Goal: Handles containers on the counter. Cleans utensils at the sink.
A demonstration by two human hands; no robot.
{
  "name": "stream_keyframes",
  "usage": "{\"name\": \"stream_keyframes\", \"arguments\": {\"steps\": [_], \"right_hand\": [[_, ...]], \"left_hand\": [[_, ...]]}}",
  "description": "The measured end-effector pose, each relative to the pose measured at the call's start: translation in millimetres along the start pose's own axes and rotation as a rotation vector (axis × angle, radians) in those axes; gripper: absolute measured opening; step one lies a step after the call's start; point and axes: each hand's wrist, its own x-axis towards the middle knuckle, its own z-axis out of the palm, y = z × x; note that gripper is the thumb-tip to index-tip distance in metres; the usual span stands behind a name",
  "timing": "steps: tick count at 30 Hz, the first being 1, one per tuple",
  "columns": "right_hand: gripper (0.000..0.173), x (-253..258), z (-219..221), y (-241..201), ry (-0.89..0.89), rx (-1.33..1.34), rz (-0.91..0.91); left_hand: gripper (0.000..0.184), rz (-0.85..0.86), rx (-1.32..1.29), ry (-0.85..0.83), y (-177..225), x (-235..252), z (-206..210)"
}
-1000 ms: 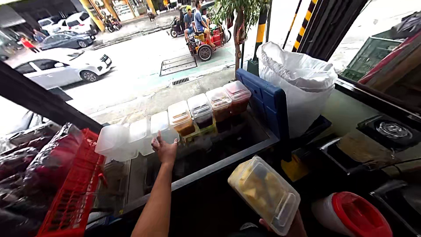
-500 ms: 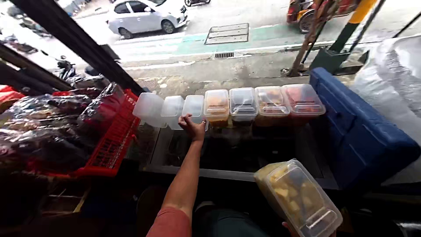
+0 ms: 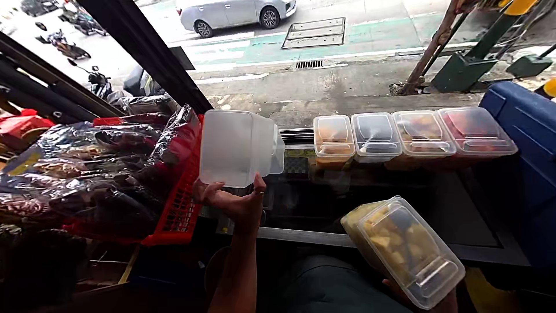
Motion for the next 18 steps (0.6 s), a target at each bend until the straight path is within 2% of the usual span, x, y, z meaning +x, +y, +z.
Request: {"name": "stream_keyframes", "arguments": {"steps": [3,7,10,13,18], "right_hand": [[0.125,1.5,46.8,-3.2,0.029,0.139,0.001],[0.131,13.6,113.7,-13.6,0.088,0.123,-0.024],[0.135,24.2,168.8,-30.3,0.153,0.132,-0.025],[0.137,39.1,219.5,-44.1,0.224,0.145,-0.015],[0.135,74.9,286.5,-43.9,0.351,0.161,-0.014]], "left_hand": [[0.072,0.081,0.160,-0.031,-51.6,43.4,-12.2],[0.071,0.001,0.227,-0.177,-98.9,55.2,2.5],[0.068,-0.034,0.229,-0.238,-109.9,56.9,10.7],[0.073,-0.118,0.264,-0.319,-121.6,63.7,19.3],[0.078,-0.165,0.307,-0.371,-145.0,67.3,27.4]]}}
